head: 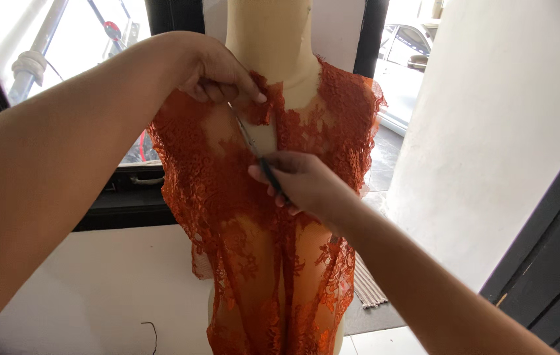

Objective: The person drapes an orange lace fabric over a dressmaker's mannequin, smooths it, trims the neckline with scissors, measures the neckline with a tape measure, and then removes the fabric. The person also briefly handles a white lace fabric.

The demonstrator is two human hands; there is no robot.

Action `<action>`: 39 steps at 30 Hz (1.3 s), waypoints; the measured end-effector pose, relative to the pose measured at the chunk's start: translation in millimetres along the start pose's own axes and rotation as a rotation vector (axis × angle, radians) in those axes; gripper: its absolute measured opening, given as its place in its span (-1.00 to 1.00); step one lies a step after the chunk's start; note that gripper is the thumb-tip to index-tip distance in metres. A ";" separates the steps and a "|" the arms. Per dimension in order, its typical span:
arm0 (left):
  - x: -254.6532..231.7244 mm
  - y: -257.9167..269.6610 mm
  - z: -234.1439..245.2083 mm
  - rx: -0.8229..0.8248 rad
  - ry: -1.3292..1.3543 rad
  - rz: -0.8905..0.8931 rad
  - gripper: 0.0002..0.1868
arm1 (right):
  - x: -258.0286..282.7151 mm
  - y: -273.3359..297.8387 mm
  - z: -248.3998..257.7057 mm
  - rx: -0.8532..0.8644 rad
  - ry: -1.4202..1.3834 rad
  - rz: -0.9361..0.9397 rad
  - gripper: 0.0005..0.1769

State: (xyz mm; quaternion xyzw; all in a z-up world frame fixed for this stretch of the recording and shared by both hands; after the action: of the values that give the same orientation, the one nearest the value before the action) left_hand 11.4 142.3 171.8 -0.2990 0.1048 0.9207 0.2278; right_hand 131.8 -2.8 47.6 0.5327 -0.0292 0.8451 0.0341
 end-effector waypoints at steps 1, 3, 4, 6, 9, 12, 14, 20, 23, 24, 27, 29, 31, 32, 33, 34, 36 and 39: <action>-1.0 -2.4 1.4 0.026 -0.014 -0.010 -0.65 | -0.2 1.1 -3.7 0.003 -0.011 0.026 -0.45; -1.5 -5.7 2.2 0.079 -0.041 -0.026 -0.57 | -1.4 4.4 -8.6 0.002 -0.083 0.054 -0.46; -1.6 -6.5 2.0 0.106 -0.043 -0.019 -0.57 | -1.0 5.6 -9.6 0.000 -0.120 0.068 -0.46; -2.4 -6.4 0.7 0.160 -0.047 -0.005 -0.57 | 0.2 5.2 -10.2 -0.024 -0.128 0.033 -0.45; -0.9 -3.2 10.5 -0.052 -0.055 0.019 -0.74 | 5.3 3.9 -10.1 -0.051 -0.119 0.012 -0.44; -7.3 -0.2 7.7 0.116 -0.066 -0.007 -0.72 | 12.0 0.4 -10.0 -0.053 -0.093 0.006 -0.41; -10.6 -0.2 8.7 0.170 -0.090 0.000 -0.71 | 14.5 -2.0 -10.6 -0.046 -0.095 0.013 -0.40; -17.8 -2.9 18.2 0.117 -0.173 -0.031 -0.75 | 12.9 -7.2 -16.2 -0.045 -0.158 0.032 -0.40; -20.6 -0.1 18.3 0.161 -0.200 -0.029 -0.74 | 10.6 -8.7 -17.3 -0.034 -0.162 0.046 -0.42; -21.6 1.3 17.4 0.192 -0.213 -0.023 -0.74 | 9.2 -9.7 -17.4 -0.033 -0.156 0.031 -0.43; -22.5 2.7 19.0 0.126 -0.206 -0.041 -0.73 | 7.6 -12.7 -18.1 -0.027 -0.201 -0.005 -0.46; -22.4 1.9 17.5 0.184 -0.147 -0.049 -0.71 | 10.4 -14.2 -18.6 -0.020 -0.235 0.015 -0.47; -21.2 -1.4 20.0 0.191 -0.107 -0.088 -0.72 | 15.5 -13.2 -18.1 -0.009 -0.250 0.072 -0.47; -20.3 -3.3 24.3 0.168 -0.095 -0.124 -0.73 | 16.4 -11.4 -16.3 -0.020 -0.232 0.075 -0.48; -18.9 -5.7 28.4 0.144 -0.084 -0.160 -0.75 | 17.0 -8.9 -13.8 -0.032 -0.215 0.079 -0.48; -16.8 -6.4 30.3 0.207 -0.031 -0.202 -0.74 | 16.4 -5.2 -11.1 -0.042 -0.196 0.080 -0.49; -9.9 -2.4 42.3 0.332 0.076 -0.287 -0.71 | 10.5 5.7 -0.9 -0.094 -0.117 0.052 -0.48; 14.0 10.1 56.3 0.272 -0.058 -0.413 -0.60 | -4.0 20.8 12.1 -0.156 -0.117 -0.029 -0.49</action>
State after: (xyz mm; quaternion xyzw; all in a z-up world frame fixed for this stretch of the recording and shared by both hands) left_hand -31.8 157.0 209.0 -0.2542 0.1579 0.8401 0.4524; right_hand 142.5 -24.6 48.9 0.5774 -0.0892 0.8070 0.0860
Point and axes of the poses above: each hand's wrist, its own y-axis away from the middle knuckle, its own z-axis out of the back of the hand, x = y × z, the point moved 5 cm from there along -y, towards the middle knuckle, and after that the axes turned 3 degrees about -z, right-handed, at the moved point
